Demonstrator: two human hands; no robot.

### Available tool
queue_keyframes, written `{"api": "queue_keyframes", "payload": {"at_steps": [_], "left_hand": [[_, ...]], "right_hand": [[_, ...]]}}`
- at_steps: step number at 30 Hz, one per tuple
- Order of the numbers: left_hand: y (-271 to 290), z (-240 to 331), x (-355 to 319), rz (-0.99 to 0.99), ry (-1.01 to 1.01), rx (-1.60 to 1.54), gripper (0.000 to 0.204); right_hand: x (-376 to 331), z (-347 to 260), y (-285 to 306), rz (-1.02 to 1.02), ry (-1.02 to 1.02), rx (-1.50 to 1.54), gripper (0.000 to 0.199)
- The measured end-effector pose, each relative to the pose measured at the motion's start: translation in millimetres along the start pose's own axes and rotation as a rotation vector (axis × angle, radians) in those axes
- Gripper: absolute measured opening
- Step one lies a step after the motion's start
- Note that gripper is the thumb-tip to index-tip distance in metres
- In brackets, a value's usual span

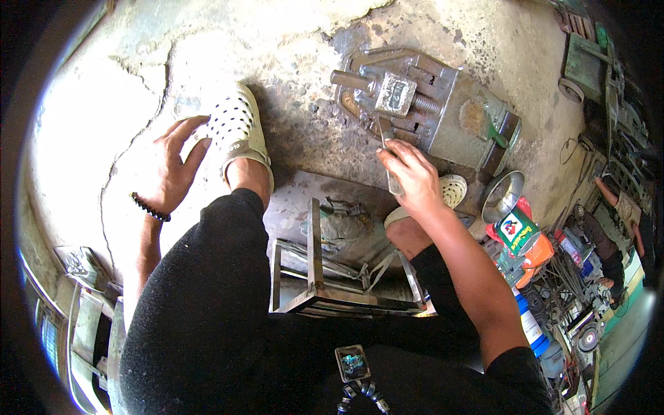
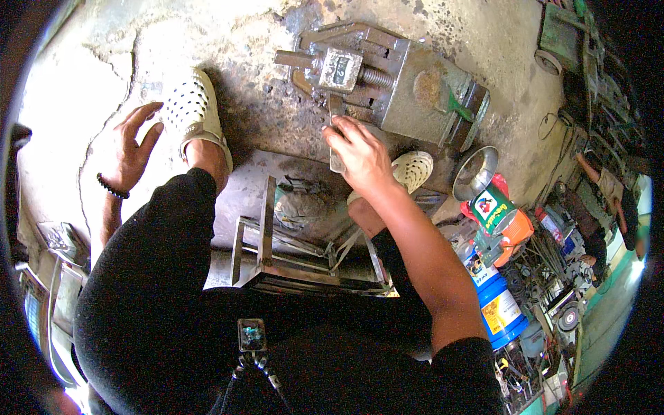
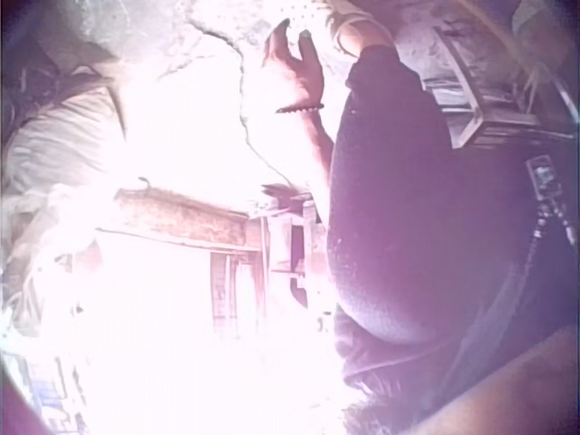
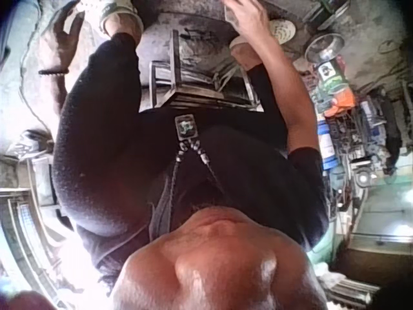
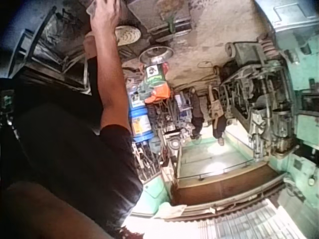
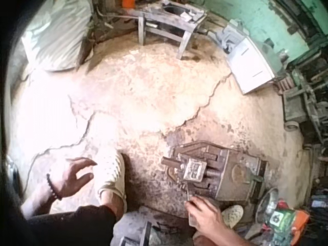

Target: The person scrubs a metal part clamped in a bench vise with a small brush, then uses a scraper to remove residue from the part and the vise jaws. The person then uses a wrench to adjust the vise.

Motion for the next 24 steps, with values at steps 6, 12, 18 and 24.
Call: {"api": "queue_keyframes", "payload": {"at_steps": [6,12,18,24], "left_hand": [[2.8,-2.7,0.4,0.010,0.079,0.069,0.035],[1.1,0.2,0.7,0.024,0.009,0.044,0.034],[0.6,-3.7,-1.8,0.029,0.007,0.015,0.035],[-2.5,-1.4,-3.1,0.014,0.029,-0.019,0.034]], "right_hand": [[-1.3,-12.0,-2.7,0.097,0.000,0.170,0.057],[-3.5,-8.1,-17.6,0.024,-0.117,0.060,0.057],[1.7,-27.4,-13.4,-0.084,-0.040,0.062,0.052],[39.9,-28.4,-38.2,-0.637,0.043,-0.165,0.034]]}}
Point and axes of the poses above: each hand's wrist, its own x-axis towards the middle knuckle, its own y-axis out of the back of the hand, z = x × y, the point moved 7 cm from there along x, towards the middle knuckle, and after that the axes turned 13 degrees about y, right-handed, at the moved point
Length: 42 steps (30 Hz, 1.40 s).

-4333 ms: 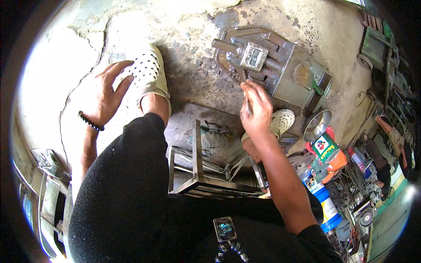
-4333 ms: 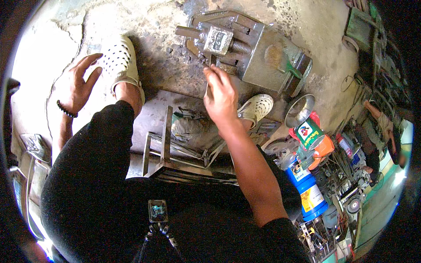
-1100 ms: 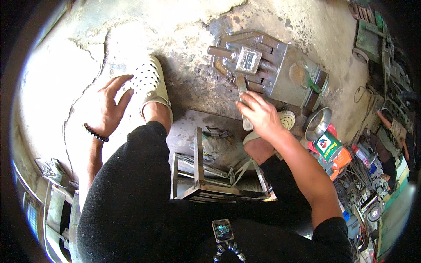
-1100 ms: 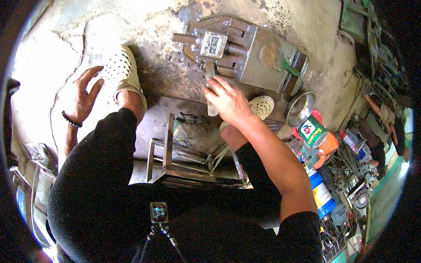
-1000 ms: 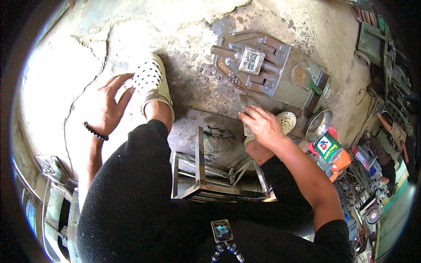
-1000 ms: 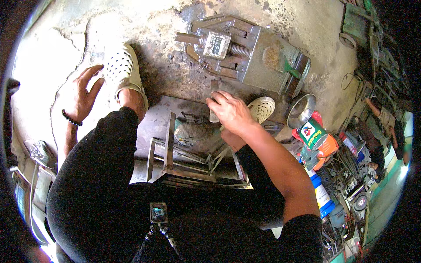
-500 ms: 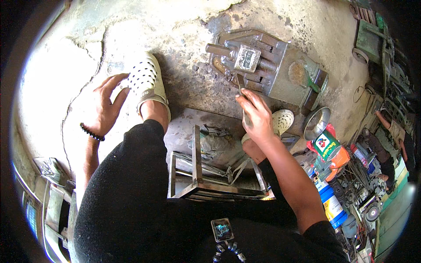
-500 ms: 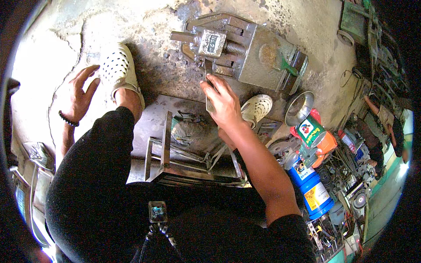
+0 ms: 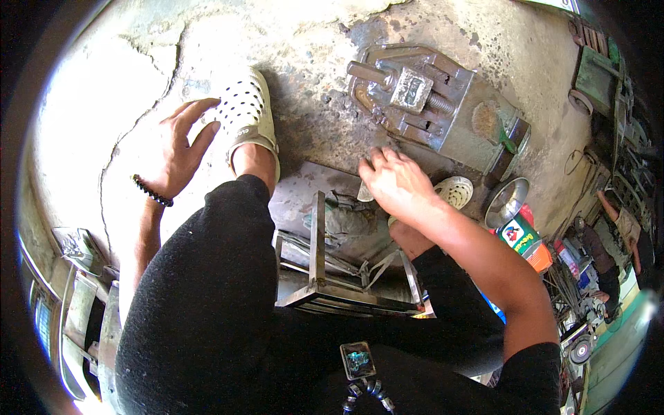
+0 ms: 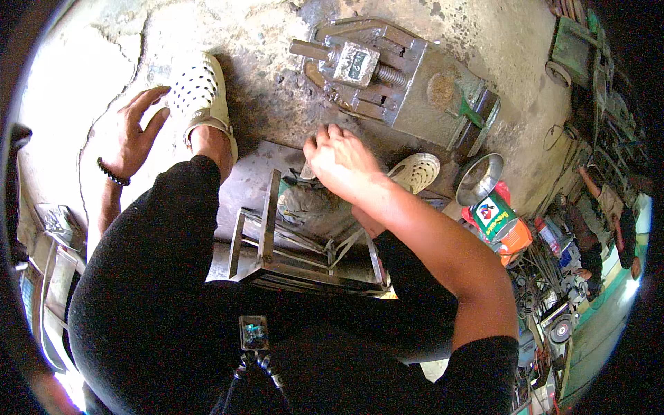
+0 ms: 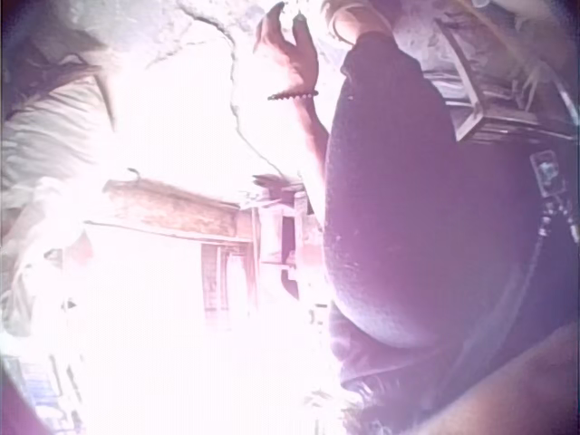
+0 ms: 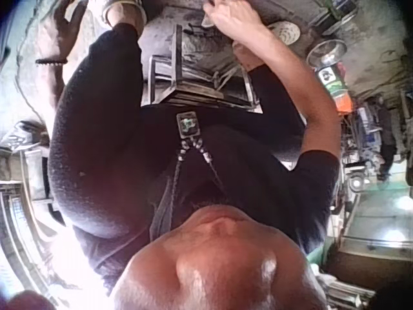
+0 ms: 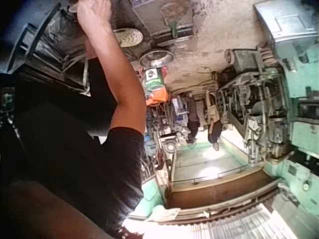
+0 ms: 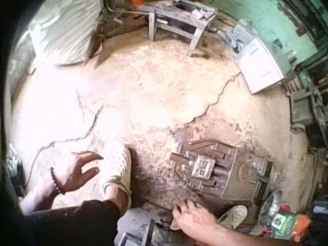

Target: The person scrubs a metal part clamped in a bench vise with a small brush, then uses a scraper to remove residue from the part and the vise jaws. The person then uses a wrench to adjust the vise.

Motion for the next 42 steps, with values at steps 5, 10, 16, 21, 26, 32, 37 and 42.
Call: {"api": "queue_keyframes", "payload": {"at_steps": [5,10,16,21,26,32,37,42], "left_hand": [[-0.7,-4.4,-3.4,-0.020,0.032,0.065,0.034],[1.9,-5.3,3.7,0.001,-0.026,0.007,0.035],[-0.7,-6.3,0.3,0.005,-0.017,0.026,0.035],[-3.4,-4.6,0.3,-0.012,0.005,0.036,0.035],[-2.1,5.5,3.1,0.000,-0.037,0.056,0.034],[-3.8,3.9,1.6,-0.009,-0.026,0.042,0.034],[-2.0,-3.0,0.9,0.019,-0.018,0.047,0.034],[-0.2,2.4,-0.3,0.016,-0.035,0.058,0.034]], "right_hand": [[-13.1,8.3,19.3,0.318,0.005,0.134,0.047],[-43.2,29.2,-1.6,0.699,-0.086,0.365,0.057],[-42.3,47.7,-18.6,0.984,-0.183,0.474,0.033],[-34.5,44.8,-9.8,0.940,-0.181,0.470,0.025],[-36.4,58.5,-11.5,0.992,-0.254,0.625,0.028],[-46.3,81.2,-25.8,1.062,-0.314,0.981,0.022],[-45.8,63.6,-6.8,1.061,-0.180,0.630,0.024],[-34.3,43.5,-9.4,1.040,-0.233,0.465,0.024]]}}
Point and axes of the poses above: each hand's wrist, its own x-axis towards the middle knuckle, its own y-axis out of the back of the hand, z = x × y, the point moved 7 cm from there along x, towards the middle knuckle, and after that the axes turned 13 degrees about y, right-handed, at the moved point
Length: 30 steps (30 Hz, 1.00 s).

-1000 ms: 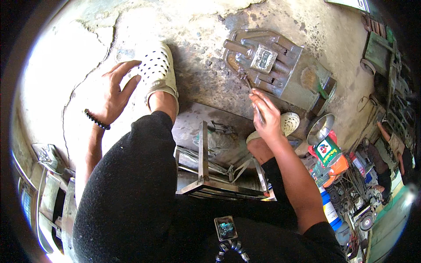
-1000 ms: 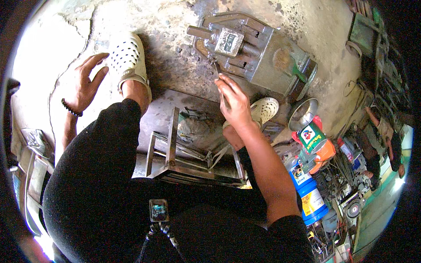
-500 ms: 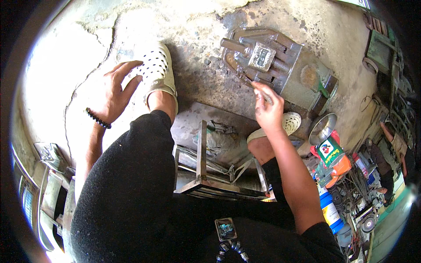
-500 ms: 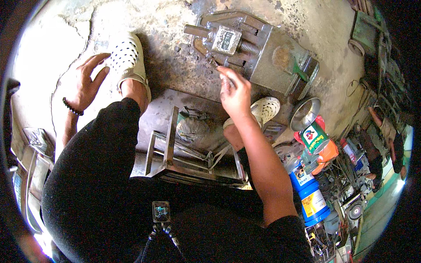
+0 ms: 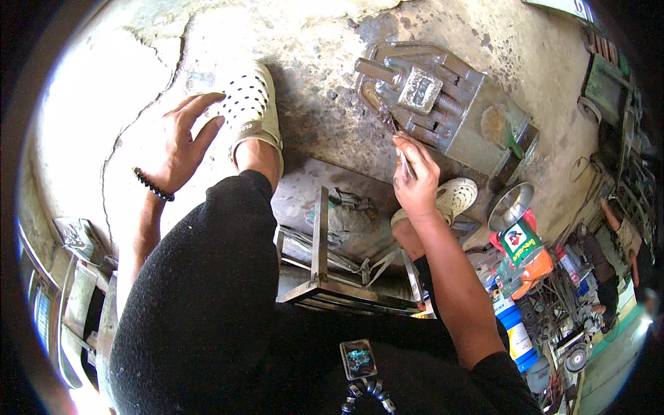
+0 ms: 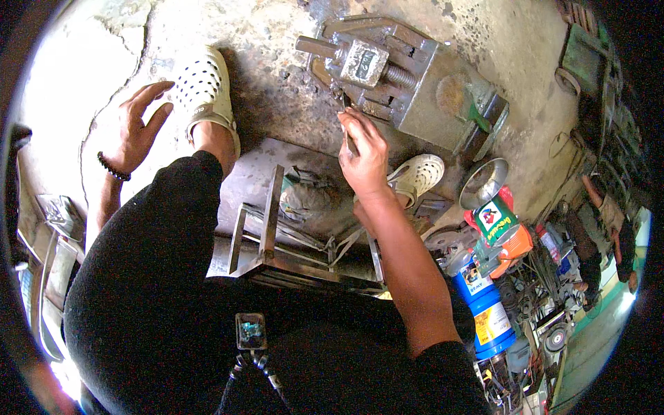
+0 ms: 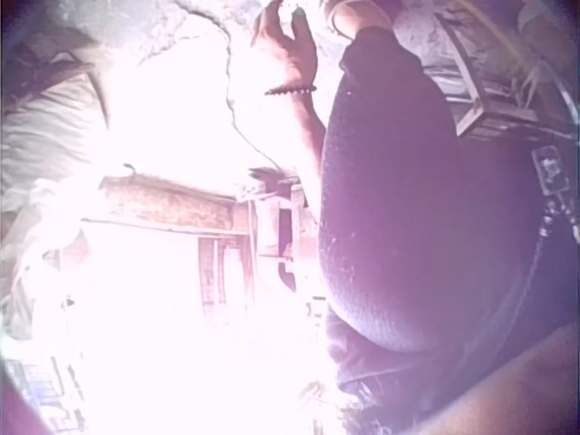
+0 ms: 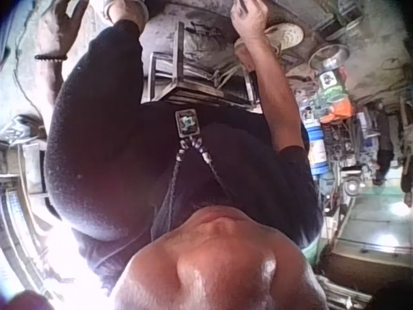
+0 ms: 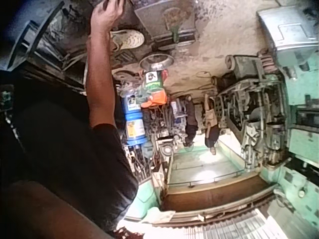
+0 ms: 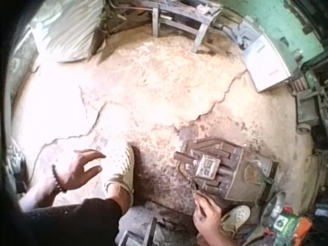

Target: The person scrubs a metal part clamped in a bench vise with a small brush, then uses a scraper to remove residue from the part and the vise jaws. The person then uses a wrench to adjust the vise.

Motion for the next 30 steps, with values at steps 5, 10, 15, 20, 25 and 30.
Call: {"api": "queue_keyframes", "payload": {"at_steps": [5,10,15,20,25,30], "left_hand": [[-2.8,9.1,7.8,-0.018,0.007,-0.006,0.033],[-1.5,6.9,7.1,-0.026,0.015,0.003,0.033],[0.5,-2.0,4.1,-0.017,0.044,0.008,0.034],[0.9,-3.0,3.7,-0.016,0.052,0.020,0.035],[0.1,2.5,6.5,-0.018,0.026,0.019,0.035],[-1.1,1.9,6.8,-0.028,0.038,0.016,0.034]], "right_hand": [[-1.1,5.4,-0.3,-0.041,-0.043,0.101,0.033],[-3.1,2.1,0.3,-0.094,-0.027,0.092,0.034],[-2.1,11.0,8.4,-0.051,-0.080,0.185,0.027],[9.6,19.5,11.0,0.022,-0.069,0.160,0.024],[7.5,9.9,2.8,-0.030,-0.055,0.159,0.029],[2.4,5.7,6.2,-0.025,-0.037,0.177,0.029]]}}
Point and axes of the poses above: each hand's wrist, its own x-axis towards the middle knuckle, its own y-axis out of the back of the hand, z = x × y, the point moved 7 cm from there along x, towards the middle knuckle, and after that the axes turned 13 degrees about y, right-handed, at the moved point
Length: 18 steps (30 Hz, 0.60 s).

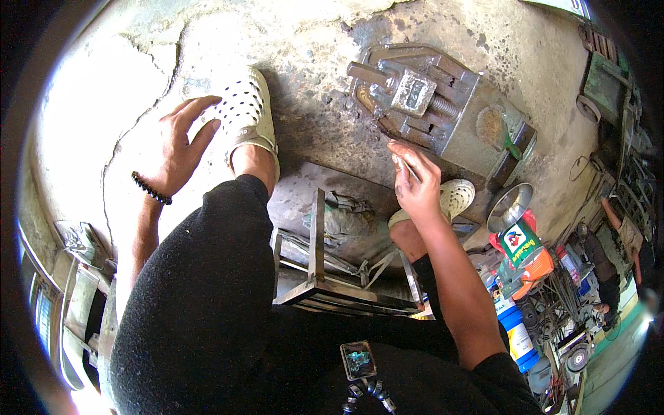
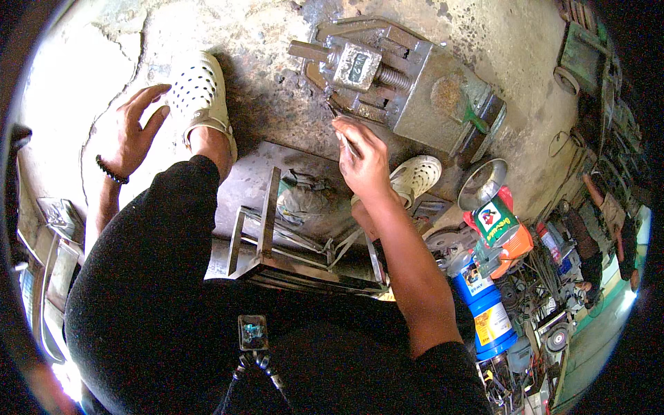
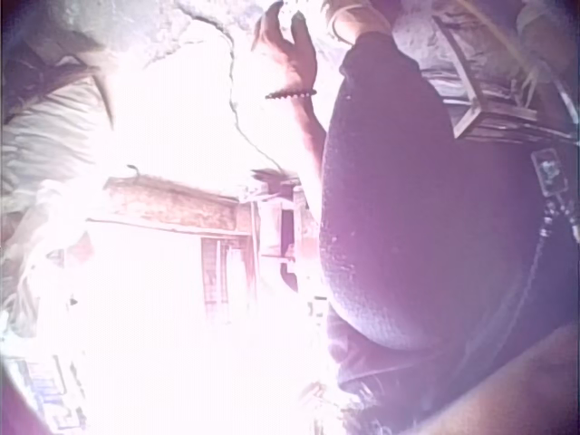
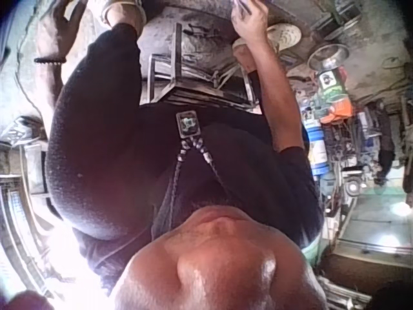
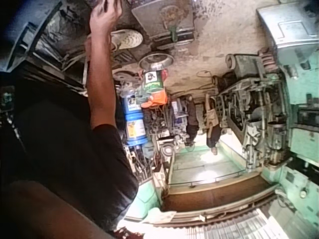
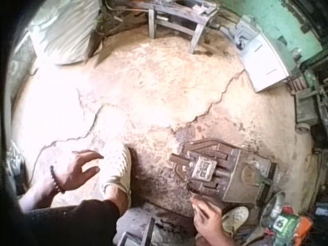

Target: The person scrubs a metal part clamped in a bench vise with a small brush, then uses a scraper to remove residue from the part and the vise jaws. The person then uses a wrench to adjust the vise.

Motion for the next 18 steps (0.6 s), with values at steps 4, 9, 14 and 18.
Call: {"api": "queue_keyframes", "payload": {"at_steps": [4,9,14,18], "left_hand": [[0.1,1.3,-2.2,0.018,-0.025,-0.021,0.033],[-0.2,2.2,-1.5,0.002,-0.015,0.008,0.034],[1.0,3.6,-1.1,0.005,-0.023,-0.013,0.034],[0.2,0.3,-0.8,0.007,-0.012,-0.010,0.034]], "right_hand": [[2.4,5.2,4.3,0.110,-0.057,0.020,0.022],[6.8,-5.9,-8.2,0.020,-0.013,-0.007,0.021],[12.8,-8.9,-6.6,0.048,-0.008,-0.049,0.021],[13.8,-12.4,-14.0,-0.005,0.002,-0.055,0.023]]}}
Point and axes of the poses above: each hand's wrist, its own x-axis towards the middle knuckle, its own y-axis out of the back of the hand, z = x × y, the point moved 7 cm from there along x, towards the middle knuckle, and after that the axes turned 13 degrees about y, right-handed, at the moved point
